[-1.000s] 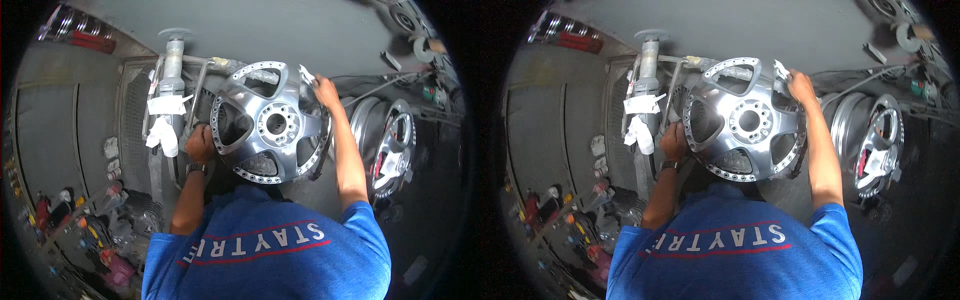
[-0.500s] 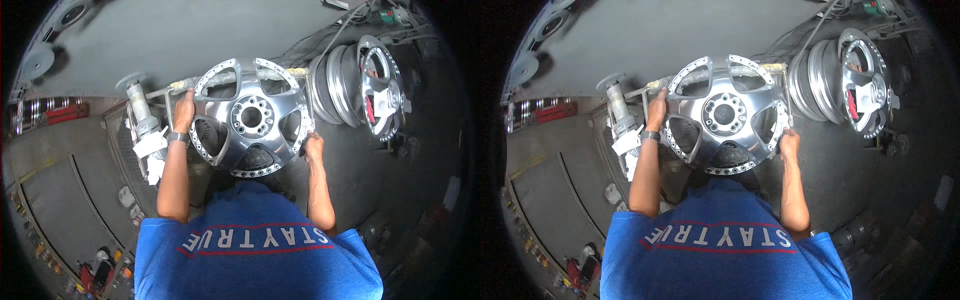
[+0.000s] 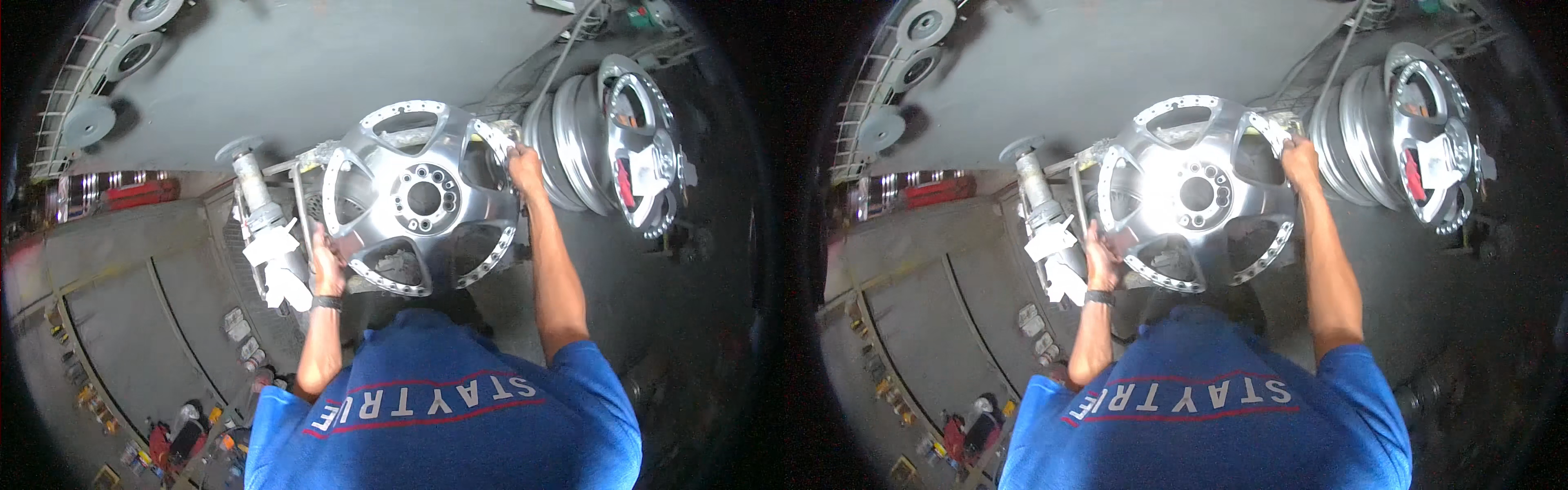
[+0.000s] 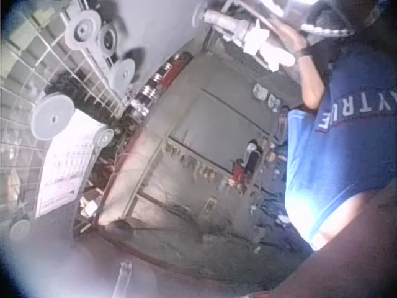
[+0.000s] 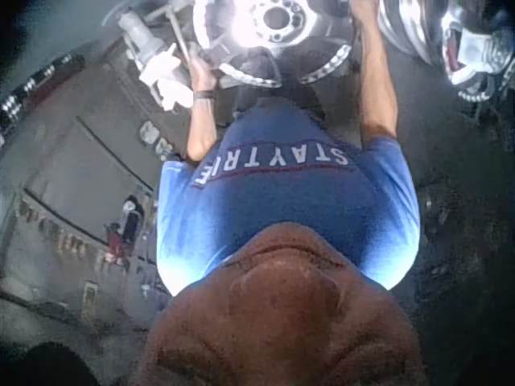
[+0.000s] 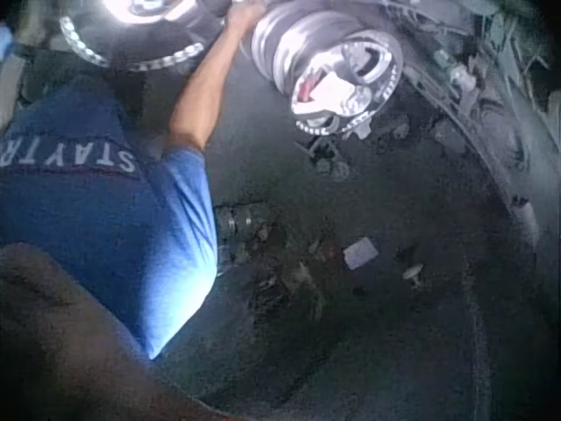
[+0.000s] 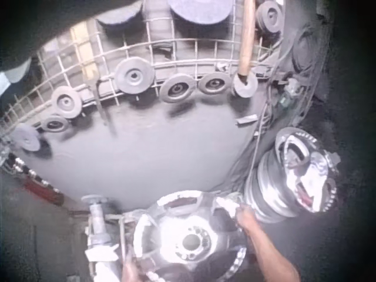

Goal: The person repeatedly wipes and polishes a silver wheel rim with a white cloth, focusing on the spokes and outer edge. The person folds the cloth and continues polishing the same rim throughout the clip.

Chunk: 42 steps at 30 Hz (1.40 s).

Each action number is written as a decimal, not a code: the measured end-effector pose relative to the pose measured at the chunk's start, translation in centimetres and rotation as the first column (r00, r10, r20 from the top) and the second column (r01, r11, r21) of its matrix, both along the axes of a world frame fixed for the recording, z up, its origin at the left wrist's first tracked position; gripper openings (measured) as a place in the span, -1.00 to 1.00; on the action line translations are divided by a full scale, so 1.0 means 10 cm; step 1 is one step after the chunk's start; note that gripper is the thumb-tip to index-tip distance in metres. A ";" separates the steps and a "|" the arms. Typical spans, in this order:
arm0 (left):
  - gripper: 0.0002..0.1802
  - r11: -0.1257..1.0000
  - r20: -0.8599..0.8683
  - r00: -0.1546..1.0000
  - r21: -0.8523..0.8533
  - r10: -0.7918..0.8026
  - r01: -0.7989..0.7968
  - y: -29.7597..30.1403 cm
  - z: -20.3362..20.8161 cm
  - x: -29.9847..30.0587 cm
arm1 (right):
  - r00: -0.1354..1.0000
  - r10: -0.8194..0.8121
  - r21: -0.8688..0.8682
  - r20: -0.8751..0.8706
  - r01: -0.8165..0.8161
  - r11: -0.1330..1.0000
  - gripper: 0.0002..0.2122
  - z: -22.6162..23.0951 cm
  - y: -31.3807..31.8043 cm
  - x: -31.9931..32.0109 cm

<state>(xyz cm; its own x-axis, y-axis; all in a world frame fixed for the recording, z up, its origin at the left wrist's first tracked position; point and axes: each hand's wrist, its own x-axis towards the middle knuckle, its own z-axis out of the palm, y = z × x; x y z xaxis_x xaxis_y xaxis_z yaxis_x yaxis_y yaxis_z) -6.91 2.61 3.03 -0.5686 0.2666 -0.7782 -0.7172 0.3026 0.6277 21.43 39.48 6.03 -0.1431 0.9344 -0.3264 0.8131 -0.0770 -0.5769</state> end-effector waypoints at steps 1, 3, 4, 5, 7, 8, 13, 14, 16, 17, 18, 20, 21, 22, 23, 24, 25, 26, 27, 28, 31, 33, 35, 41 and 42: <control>-0.50 0.998 -0.005 0.998 0.004 0.064 -0.064 0.03 0.07 0.16 | 0.997 0.035 0.042 -0.067 -0.032 0.999 -0.65 -0.13 0.11 -0.02; -0.49 0.988 0.016 0.989 0.048 0.146 -0.147 -0.07 0.06 0.26 | 0.985 0.156 0.046 0.067 -0.160 0.986 -0.66 -0.04 0.18 -0.24; -0.48 0.980 0.028 0.983 0.070 0.184 -0.185 -0.11 0.05 0.26 | 0.971 0.221 0.080 0.086 -0.228 0.970 -0.67 -0.09 0.19 -0.35; -0.49 0.982 0.004 0.984 0.051 0.180 -0.180 -0.11 0.05 0.28 | 0.952 0.282 0.117 0.117 -0.295 0.948 -0.67 -0.10 0.22 -0.43; -0.49 0.986 -0.041 0.985 0.012 0.167 -0.166 -0.11 0.05 0.28 | 0.909 0.394 0.164 0.137 -0.413 0.896 -0.68 -0.12 0.27 -0.60; -0.50 0.989 -0.091 0.985 0.028 0.147 -0.145 -0.17 -0.02 0.28 | 0.882 0.455 0.174 0.122 -0.470 0.865 -0.69 -0.04 0.25 -0.80; -0.49 0.998 -0.470 0.881 0.037 0.056 -0.044 -0.37 -0.22 0.36 | 0.777 0.614 0.162 0.134 -0.629 0.760 -0.69 -0.12 0.48 -1.44; -0.50 0.999 -0.552 0.834 -0.018 0.017 -0.032 -0.42 -0.20 0.39 | 0.744 0.657 0.160 0.121 -0.668 0.727 -0.69 -0.12 0.46 -1.55; -0.49 0.999 -0.609 0.792 -0.029 -0.030 0.016 -0.50 -0.18 0.43 | 0.680 0.729 0.205 0.076 -0.726 0.656 -0.68 -0.08 0.39 -1.62; -0.49 0.999 -0.634 0.771 -0.031 -0.054 0.045 -0.54 -0.18 0.44 | 0.686 0.725 0.222 0.050 -0.716 0.662 -0.68 -0.10 0.38 -1.57; -0.49 0.998 -0.638 0.767 -0.042 -0.060 0.044 -0.56 -0.19 0.45 | 0.693 0.721 0.242 0.027 -0.704 0.668 -0.68 -0.14 0.42 -1.47; -0.50 0.997 -0.645 0.761 -0.065 -0.077 0.046 -0.60 -0.21 0.46 | 0.743 0.667 0.179 0.055 -0.664 0.726 -0.69 -0.15 0.53 -1.27; -0.50 0.998 -0.622 0.780 -0.050 -0.063 0.040 -0.61 -0.22 0.46 | 0.761 0.644 0.153 0.075 -0.647 0.747 -0.70 -0.16 0.57 -1.23; -0.50 0.999 -0.599 0.799 -0.036 -0.049 0.035 -0.61 -0.24 0.45 | 0.779 0.620 0.129 0.096 -0.627 0.768 -0.70 -0.18 0.60 -1.19; -0.50 1.000 -0.575 0.818 -0.018 -0.030 0.025 -0.57 -0.26 0.46 | 0.793 0.598 0.107 0.121 -0.609 0.786 -0.70 -0.16 0.64 -1.19; -0.51 1.000 -0.583 0.812 -0.021 0.000 -0.015 -0.56 -0.28 0.49 | 0.780 0.598 0.068 0.186 -0.617 0.784 -0.69 0.03 0.46 -1.26; -0.52 0.998 -0.628 0.777 -0.062 -0.035 -0.005 -0.55 -0.29 0.51 | 0.778 0.618 0.250 0.113 -0.624 0.741 -0.65 -0.08 0.31 -1.21; -0.52 0.995 -0.669 0.740 -0.101 -0.073 0.007 -0.54 -0.29 0.52 | 0.740 0.653 0.332 0.162 -0.664 0.670 -0.63 -0.07 0.10 -1.15; -0.52 0.990 -0.708 0.698 -0.141 -0.112 0.015 -0.54 -0.29 0.51 | 0.699 0.683 0.409 0.211 -0.698 0.588 -0.60 -0.05 -0.13 -1.10; -0.53 0.969 -0.736 0.644 -0.246 -0.210 0.034 -0.59 -0.28 0.50 | 0.632 0.729 0.425 0.263 -0.754 0.501 -0.55 -0.08 -0.36 -1.01; -0.52 0.951 -0.746 0.607 -0.303 -0.273 0.056 -0.60 -0.29 0.50 | 0.540 0.779 0.455 0.318 -0.808 0.374 -0.44 -0.07 -0.79 -0.85; -0.52 0.951 -0.834 0.462 -0.299 -0.302 0.082 -0.68 -0.48 0.50 | 0.563 0.761 0.462 0.323 -0.795 0.392 -0.52 -0.07 -0.69 -0.85; -0.52 0.930 -0.848 0.383 -0.346 -0.366 0.123 -0.74 -0.63 0.50 | 0.632 0.707 0.500 0.318 -0.745 0.441 -0.60 -0.12 -0.39 -1.00; -0.57 0.943 -0.711 0.620 -0.253 -0.332 0.215 -0.67 -0.36 0.44 | 0.828 0.515 0.277 0.223 -0.560 0.781 -0.62 0.15 -0.46 -1.42; -0.57 0.953 -0.706 0.640 -0.223 -0.304 0.207 -0.68 -0.40 0.46 | 0.755 0.590 0.371 0.287 -0.655 0.658 -0.58 -0.03 -0.60 -1.23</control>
